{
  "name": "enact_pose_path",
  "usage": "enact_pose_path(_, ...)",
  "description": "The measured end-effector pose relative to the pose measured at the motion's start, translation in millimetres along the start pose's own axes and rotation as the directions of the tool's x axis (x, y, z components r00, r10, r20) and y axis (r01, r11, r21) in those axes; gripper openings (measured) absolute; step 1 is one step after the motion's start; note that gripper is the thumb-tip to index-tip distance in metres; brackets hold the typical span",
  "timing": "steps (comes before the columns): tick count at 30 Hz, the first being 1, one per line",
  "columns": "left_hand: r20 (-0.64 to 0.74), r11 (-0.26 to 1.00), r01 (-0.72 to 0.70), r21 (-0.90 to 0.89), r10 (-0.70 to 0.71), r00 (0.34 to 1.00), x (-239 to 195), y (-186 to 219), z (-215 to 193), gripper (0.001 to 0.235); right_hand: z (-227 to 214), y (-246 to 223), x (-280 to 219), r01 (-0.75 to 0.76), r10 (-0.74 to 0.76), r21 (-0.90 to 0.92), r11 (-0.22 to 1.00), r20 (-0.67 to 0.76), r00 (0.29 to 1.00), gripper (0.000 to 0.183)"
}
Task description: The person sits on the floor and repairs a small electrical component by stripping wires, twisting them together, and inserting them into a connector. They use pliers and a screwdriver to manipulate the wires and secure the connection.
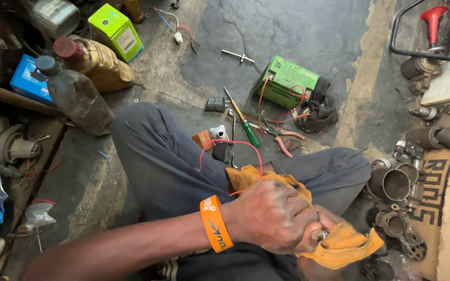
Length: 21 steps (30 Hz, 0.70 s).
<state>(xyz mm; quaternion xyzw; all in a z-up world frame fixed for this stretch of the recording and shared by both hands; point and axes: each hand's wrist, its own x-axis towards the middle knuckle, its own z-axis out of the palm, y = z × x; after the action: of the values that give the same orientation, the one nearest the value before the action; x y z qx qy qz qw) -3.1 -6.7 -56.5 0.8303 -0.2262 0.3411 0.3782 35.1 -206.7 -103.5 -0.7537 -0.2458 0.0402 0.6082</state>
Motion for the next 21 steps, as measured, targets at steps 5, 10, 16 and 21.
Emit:
enact_pose_path(5, 0.103, 0.997, -0.059, 0.056, 0.053, 0.993, -6.7, -14.6, 6.2, 0.025, 0.7, 13.9, -16.3, 0.087, -0.086, -0.221, 0.971, 0.014, 0.996, 0.040)
enact_pose_path(10, 0.190, 0.991, -0.083, 0.105, 0.062, 0.980, -17.8, -34.1, 11.6, 0.035, 12.0, 46.6, -31.6, -0.133, 0.131, -0.080, 0.988, -0.025, 0.991, 0.022)
enact_pose_path(16, 0.301, 0.983, -0.178, 0.048, 0.156, 0.941, -20.3, -35.7, -1.7, 0.038, 8.6, 65.0, -59.2, -0.637, 0.615, 0.238, 0.733, 0.168, 0.770, 0.026)
enact_pose_path(21, 0.130, 0.999, -0.008, -0.040, 0.013, 0.991, -10.3, -2.8, -11.8, 0.029, -32.4, 69.7, -59.9, -0.502, 0.487, 0.136, 0.854, 0.127, 0.864, 0.034)
